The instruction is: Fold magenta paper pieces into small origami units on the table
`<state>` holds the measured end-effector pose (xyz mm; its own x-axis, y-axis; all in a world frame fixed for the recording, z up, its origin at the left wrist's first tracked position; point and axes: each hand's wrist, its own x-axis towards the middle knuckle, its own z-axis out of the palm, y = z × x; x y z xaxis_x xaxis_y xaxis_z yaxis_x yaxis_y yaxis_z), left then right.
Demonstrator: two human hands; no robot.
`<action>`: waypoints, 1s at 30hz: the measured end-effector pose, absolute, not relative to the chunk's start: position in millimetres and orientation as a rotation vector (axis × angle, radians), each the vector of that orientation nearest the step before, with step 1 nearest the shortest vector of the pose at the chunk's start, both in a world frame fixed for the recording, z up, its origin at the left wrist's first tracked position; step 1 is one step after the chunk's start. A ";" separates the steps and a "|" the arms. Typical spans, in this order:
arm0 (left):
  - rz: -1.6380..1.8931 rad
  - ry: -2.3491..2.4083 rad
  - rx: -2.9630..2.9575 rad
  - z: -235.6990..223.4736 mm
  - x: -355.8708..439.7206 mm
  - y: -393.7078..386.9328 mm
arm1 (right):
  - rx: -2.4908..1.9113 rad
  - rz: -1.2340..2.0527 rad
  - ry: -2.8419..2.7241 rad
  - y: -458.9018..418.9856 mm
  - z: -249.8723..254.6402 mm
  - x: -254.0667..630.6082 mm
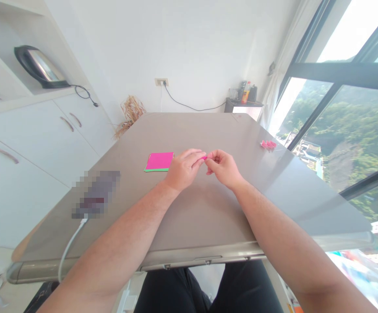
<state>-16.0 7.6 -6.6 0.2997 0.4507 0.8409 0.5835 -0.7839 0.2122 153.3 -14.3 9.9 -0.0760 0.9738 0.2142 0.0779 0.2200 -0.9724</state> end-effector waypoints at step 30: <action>-1.982 -1.338 -2.699 -8.6 -8.5 -1.4 | -0.837 1.094 -1.343 -14.2 8.1 156.2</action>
<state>-8.5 -1.4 -8.6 0.1670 0.7721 0.6131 0.2795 -0.6334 0.7216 156.2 -14.2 8.1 -0.0915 0.9422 0.3222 -0.1251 0.3101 -0.9424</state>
